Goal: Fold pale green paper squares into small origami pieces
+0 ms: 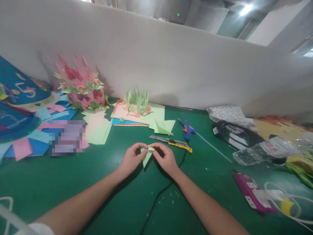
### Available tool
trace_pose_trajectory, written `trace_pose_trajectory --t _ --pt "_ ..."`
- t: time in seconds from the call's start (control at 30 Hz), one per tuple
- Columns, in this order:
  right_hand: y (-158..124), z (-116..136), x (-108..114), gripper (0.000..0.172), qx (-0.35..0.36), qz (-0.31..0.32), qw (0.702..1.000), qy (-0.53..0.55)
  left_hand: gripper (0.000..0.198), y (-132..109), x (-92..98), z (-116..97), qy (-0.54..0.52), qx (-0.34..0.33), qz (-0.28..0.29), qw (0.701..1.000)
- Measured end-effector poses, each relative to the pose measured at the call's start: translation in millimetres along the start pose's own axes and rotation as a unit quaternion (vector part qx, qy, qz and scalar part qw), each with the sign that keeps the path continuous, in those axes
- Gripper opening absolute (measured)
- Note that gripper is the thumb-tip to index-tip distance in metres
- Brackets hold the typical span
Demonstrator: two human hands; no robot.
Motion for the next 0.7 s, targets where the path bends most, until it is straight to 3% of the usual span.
trace_pose_trajectory --t 0.23,0.7 --pt "0.3 9.4 -4.4 0.028 0.030 0.030 0.998 -0.049 0.019 1.4 0.9 2.1 0.065 -0.037 -0.007 0.997" --pt "0.8 8.2 -4.8 0.012 0.029 0.039 0.997 -0.065 0.025 1.6 -2.3 2.4 0.109 -0.054 0.011 0.993"
Point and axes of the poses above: each hand's wrist, its own y-axis towards the middle knuckle, its own x-axis out of the back of the hand, z = x × y, the point moved 5 cm from there along y, towards the middle knuckle, and after that the axes turned 1 degree about z, right-handed, at the moved point
